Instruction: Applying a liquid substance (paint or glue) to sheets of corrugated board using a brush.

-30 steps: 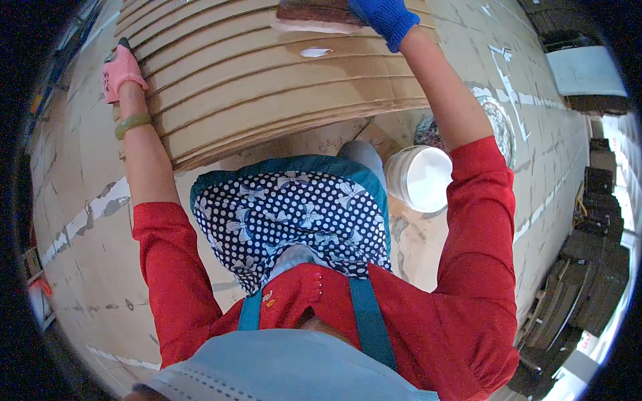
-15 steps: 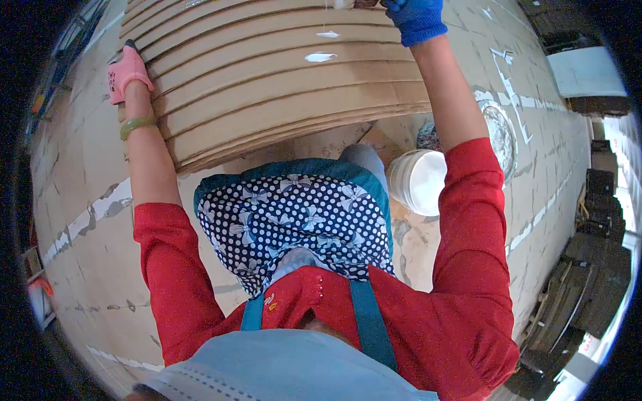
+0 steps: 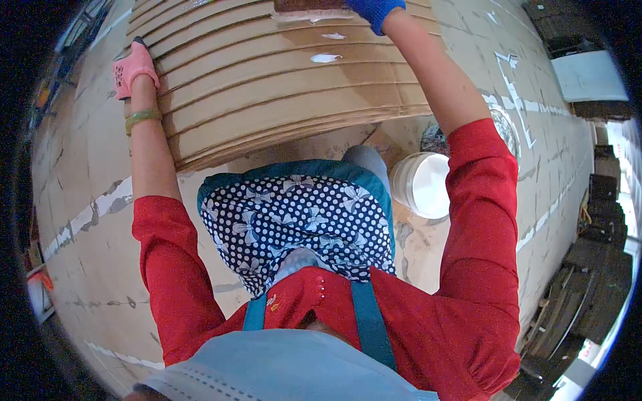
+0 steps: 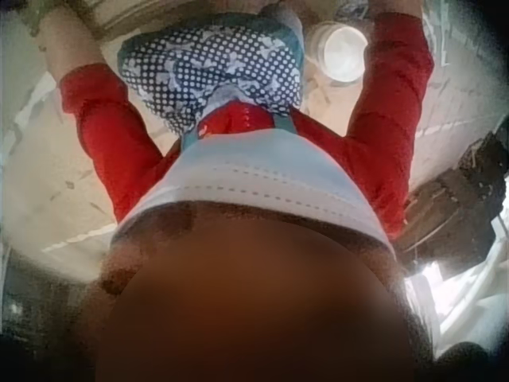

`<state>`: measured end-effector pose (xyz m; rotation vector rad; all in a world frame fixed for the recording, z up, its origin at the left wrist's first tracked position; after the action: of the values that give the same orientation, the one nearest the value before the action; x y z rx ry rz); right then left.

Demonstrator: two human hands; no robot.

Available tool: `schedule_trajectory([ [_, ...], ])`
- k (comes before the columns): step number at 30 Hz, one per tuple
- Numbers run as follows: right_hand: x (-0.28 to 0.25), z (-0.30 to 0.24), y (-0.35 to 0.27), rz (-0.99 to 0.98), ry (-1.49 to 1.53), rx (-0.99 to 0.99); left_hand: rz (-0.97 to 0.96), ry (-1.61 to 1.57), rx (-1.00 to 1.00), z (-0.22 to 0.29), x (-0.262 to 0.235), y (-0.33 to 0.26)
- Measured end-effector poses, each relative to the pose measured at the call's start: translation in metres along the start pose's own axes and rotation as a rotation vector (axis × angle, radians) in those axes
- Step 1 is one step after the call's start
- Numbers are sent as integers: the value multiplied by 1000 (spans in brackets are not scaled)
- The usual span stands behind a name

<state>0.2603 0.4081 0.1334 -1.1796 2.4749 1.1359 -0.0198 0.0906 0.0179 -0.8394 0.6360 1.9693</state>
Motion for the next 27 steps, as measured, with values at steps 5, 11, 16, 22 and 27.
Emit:
schedule_trajectory([
  [5,-32,6,-11,-32,-453,22,-47,4,-6,-4,-12,1],
  [11,-84,27,-42,501,361,254,-224,-45,-9,-14,-11,11],
  [16,-52,47,-34,44,1222,377,-271,-86,45,5,3,-3],
  [22,32,-27,-29,77,442,-4,-292,-19,39,-12,36,38],
  [27,79,-74,-30,-100,-13,-60,-303,-94,13,-7,48,27],
])
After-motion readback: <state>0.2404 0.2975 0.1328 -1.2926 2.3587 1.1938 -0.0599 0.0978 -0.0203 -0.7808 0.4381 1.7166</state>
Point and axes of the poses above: each hand's wrist, its own y-axis towards the middle knuckle, its own x-axis out of the palm, z = x × y, the point moved 7 cm from there along y, towards the middle knuckle, and after that the axes turned 12 degrees about -x, right-handed, at the moved point
